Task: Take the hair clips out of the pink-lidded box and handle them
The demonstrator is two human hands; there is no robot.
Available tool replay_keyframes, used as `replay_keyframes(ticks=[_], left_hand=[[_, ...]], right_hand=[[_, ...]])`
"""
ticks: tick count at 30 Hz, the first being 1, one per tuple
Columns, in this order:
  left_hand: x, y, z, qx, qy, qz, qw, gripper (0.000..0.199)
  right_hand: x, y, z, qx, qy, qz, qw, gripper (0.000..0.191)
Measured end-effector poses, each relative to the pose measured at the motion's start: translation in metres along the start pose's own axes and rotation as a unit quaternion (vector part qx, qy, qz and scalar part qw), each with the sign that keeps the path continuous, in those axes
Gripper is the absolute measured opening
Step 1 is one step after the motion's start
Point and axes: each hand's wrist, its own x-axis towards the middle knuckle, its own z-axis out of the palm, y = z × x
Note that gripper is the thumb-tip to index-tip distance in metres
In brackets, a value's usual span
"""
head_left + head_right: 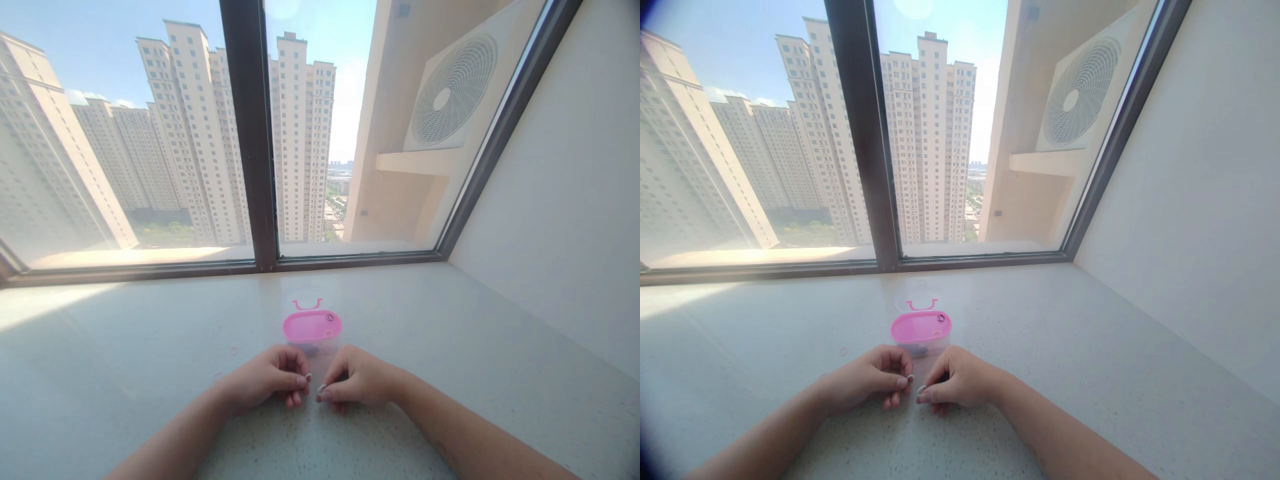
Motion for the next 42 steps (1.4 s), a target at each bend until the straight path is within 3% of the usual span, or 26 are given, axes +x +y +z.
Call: replay_keyframes(ticks=[42], left_hand=[[0.0014,0.0027,0.0029,0.009,0.008,-0.007,1.0,0.027]], right_hand=[[-0.0013,-0.0018,0.0027,-0.037,0.027,0.007,0.999,0.019]])
